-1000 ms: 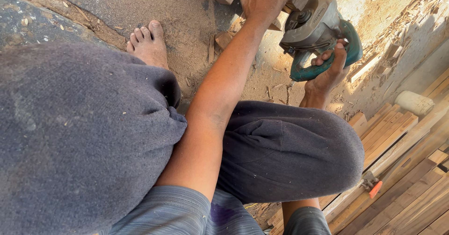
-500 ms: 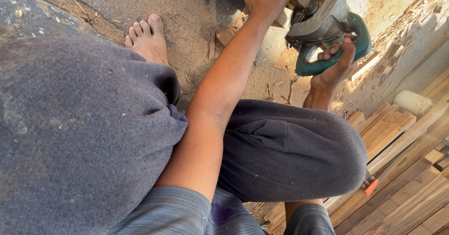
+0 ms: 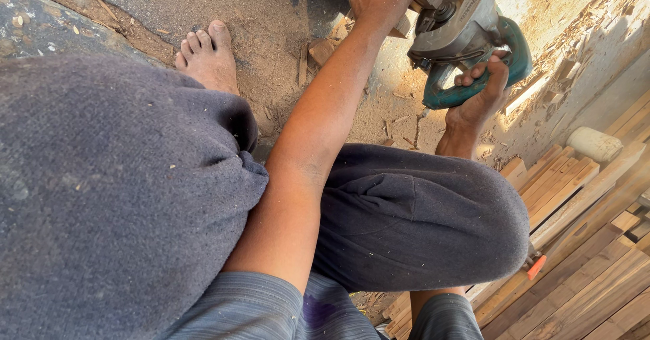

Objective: The person uses a circular saw to cut wooden planks into smaller pieces. They position the wood, make cuts, and then inspect the resulting pieces before repeating the process on other planks.

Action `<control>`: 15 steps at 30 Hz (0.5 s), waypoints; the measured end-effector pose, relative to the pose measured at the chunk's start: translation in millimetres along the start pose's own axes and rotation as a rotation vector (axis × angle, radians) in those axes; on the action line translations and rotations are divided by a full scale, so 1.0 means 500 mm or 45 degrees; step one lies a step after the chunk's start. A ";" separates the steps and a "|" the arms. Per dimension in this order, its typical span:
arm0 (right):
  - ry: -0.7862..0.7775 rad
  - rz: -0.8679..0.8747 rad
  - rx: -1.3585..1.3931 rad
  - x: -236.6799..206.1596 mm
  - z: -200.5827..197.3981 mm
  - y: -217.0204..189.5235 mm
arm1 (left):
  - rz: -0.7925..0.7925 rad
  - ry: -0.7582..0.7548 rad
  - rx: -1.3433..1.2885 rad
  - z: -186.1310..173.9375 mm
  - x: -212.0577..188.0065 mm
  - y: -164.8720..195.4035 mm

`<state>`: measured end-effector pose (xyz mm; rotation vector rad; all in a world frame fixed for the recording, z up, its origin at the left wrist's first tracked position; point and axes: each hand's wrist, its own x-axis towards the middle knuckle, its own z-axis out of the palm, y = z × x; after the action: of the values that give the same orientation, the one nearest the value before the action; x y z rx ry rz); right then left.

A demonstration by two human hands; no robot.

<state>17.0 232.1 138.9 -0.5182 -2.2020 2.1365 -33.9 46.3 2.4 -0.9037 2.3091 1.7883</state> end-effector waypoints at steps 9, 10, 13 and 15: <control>0.008 0.002 0.002 -0.021 -0.008 0.005 | 0.065 0.085 0.011 0.004 0.002 -0.004; -0.001 -0.003 0.000 -0.021 -0.007 0.005 | 0.065 0.086 0.007 0.004 0.003 -0.004; 0.008 -0.026 -0.051 -0.022 -0.006 0.004 | 0.059 0.076 0.000 0.004 0.003 -0.003; 0.003 -0.018 -0.042 -0.023 -0.006 0.004 | 0.049 0.053 0.006 0.003 0.002 -0.002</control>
<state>29.0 231.8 139.3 -0.5049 -2.2359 2.0948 -34.7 47.3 0.5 -0.9103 2.3710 1.7951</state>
